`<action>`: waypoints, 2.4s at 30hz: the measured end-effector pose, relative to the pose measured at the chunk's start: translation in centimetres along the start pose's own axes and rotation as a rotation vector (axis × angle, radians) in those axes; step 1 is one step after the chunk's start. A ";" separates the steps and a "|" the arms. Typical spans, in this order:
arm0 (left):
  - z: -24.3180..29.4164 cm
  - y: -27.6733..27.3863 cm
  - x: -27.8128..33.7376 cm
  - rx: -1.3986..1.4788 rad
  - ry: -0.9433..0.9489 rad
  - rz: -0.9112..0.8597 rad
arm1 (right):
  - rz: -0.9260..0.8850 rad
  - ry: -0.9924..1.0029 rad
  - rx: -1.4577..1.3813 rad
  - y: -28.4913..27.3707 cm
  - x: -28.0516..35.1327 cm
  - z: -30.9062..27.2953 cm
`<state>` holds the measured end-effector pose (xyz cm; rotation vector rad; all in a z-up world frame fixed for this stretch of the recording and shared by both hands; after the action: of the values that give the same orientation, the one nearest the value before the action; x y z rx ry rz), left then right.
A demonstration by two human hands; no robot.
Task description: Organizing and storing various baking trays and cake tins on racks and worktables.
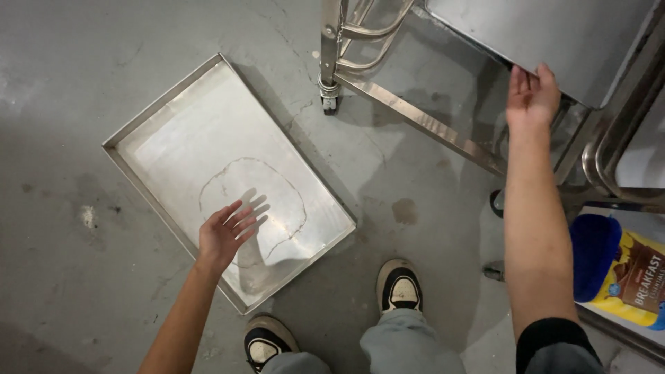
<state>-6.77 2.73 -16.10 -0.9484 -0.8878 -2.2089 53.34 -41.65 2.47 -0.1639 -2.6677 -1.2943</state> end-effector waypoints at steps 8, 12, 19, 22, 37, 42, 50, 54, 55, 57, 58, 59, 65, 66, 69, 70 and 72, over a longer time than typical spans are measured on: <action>0.5 1.6 0.8 -0.072 -0.012 -0.024 | 0.028 -0.024 -0.068 0.6 2.2 1.1; 0.3 0.8 1.0 -0.076 -0.005 -0.017 | 0.021 0.008 -0.059 -2.4 -1.7 0.5; -0.5 -0.6 0.9 -0.045 -0.017 0.004 | 0.078 -0.040 0.005 -2.2 1.2 -2.0; -0.7 -0.9 0.9 -0.058 -0.009 0.020 | 0.062 -0.061 0.002 -2.3 1.6 -2.5; -1.5 -0.7 0.5 -0.195 -0.002 0.014 | 0.060 0.044 -0.090 -2.8 -2.2 -1.9; -2.0 -1.0 -0.4 -0.192 -0.010 -0.005 | 0.061 0.061 -0.147 -5.0 -3.9 -1.9; -6.5 -12.6 -3.9 -0.383 0.092 0.461 | -0.116 0.147 -0.081 -4.9 -1.5 0.7; -7.0 -19.9 -2.0 -0.697 0.099 0.935 | -0.100 0.426 -0.021 -2.7 8.9 6.2; -7.0 -19.9 -1.6 -0.705 0.106 0.919 | -0.096 0.409 -0.021 -2.0 10.0 6.6; -9.2 -20.6 -1.1 -0.632 -0.069 0.878 | -0.046 0.389 0.001 -1.0 12.2 7.4; -9.4 -20.0 -0.9 -0.642 -0.065 0.858 | -0.040 0.368 0.003 -0.8 12.3 7.0; -10.4 -19.3 -0.9 -0.564 -0.101 0.777 | -0.024 0.370 0.003 -0.5 12.1 7.0; -13.6 -20.9 -3.4 -0.779 0.059 0.787 | -0.063 0.424 -0.026 0.8 11.1 6.7; -13.3 -20.8 -3.4 -0.848 0.088 0.762 | -0.112 0.430 -0.079 0.9 10.2 6.6; -11.9 -19.8 -1.7 -0.647 0.031 0.550 | -0.246 0.310 -0.016 -1.2 4.9 3.2; -12.1 -20.5 -1.4 -0.642 0.027 0.566 | -0.247 0.326 -0.021 -1.5 3.0 3.2; -13.2 -19.6 -2.7 -0.511 -0.024 0.345 | -0.188 0.256 -0.049 -2.6 -0.9 1.1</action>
<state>-24.30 5.53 -31.92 -1.2515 -0.1364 -2.1510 53.70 -42.40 -0.40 0.2370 -2.4812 -1.3328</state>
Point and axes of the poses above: each hand's wrist, its own x-axis away from the middle knuckle, its own y-axis out of the palm, z = x × y, the point moved 10 cm from there along -x, towards the middle knuckle, and after that the axes turned 12 degrees about -x, right-handed, at the moved point
